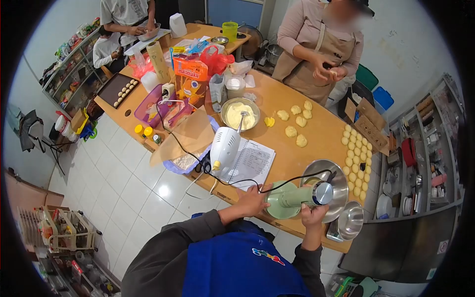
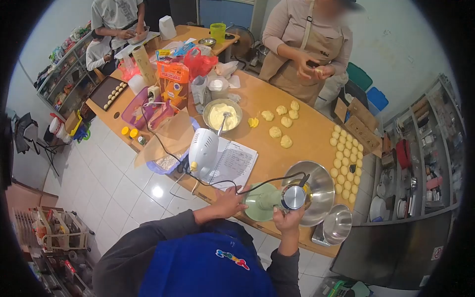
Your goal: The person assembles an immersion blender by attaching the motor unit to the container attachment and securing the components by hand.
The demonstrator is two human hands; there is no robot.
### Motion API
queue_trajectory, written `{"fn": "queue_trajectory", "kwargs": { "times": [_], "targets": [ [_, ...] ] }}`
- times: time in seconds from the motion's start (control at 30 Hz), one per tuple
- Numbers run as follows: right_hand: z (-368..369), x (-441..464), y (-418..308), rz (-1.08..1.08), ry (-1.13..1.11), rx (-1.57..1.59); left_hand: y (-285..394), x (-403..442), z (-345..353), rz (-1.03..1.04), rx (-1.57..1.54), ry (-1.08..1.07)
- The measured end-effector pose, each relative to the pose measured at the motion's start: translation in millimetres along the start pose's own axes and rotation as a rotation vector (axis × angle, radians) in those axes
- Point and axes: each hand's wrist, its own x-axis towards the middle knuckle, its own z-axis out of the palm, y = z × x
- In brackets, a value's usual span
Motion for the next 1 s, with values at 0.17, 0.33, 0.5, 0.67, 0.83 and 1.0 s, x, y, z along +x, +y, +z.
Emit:
{"fn": "queue_trajectory", "kwargs": {
  "times": [0.17, 0.33, 0.5, 0.67, 0.83, 1.0],
  "targets": [
    [1.4, -0.4, -6.3, 0.029, 0.001, 0.003, 4.3, -1.1, -6.3, -0.013, -0.020, -0.019],
    [-0.2, -1.5, -0.5, -0.009, -0.013, -0.070, 5.2, -1.0, -5.9, -0.026, -0.005, -0.031],
    [-1.0, -1.1, -1.0, -0.001, -0.010, -0.069, 0.1, 2.0, 2.5, -0.049, -0.016, 0.004],
    [-1.2, 0.0, -3.5, 0.022, -0.016, -0.061, 0.3, 2.3, 0.6, -0.031, -0.003, -0.008],
    [-0.4, -2.3, 2.0, 0.009, -0.006, -0.037, 0.1, 1.2, 0.7, -0.016, -0.002, 0.011],
    [1.1, -2.1, 1.9, 0.021, 0.006, 0.027, 1.9, 1.9, -2.2, -0.039, -0.005, -0.012]
  ]
}}
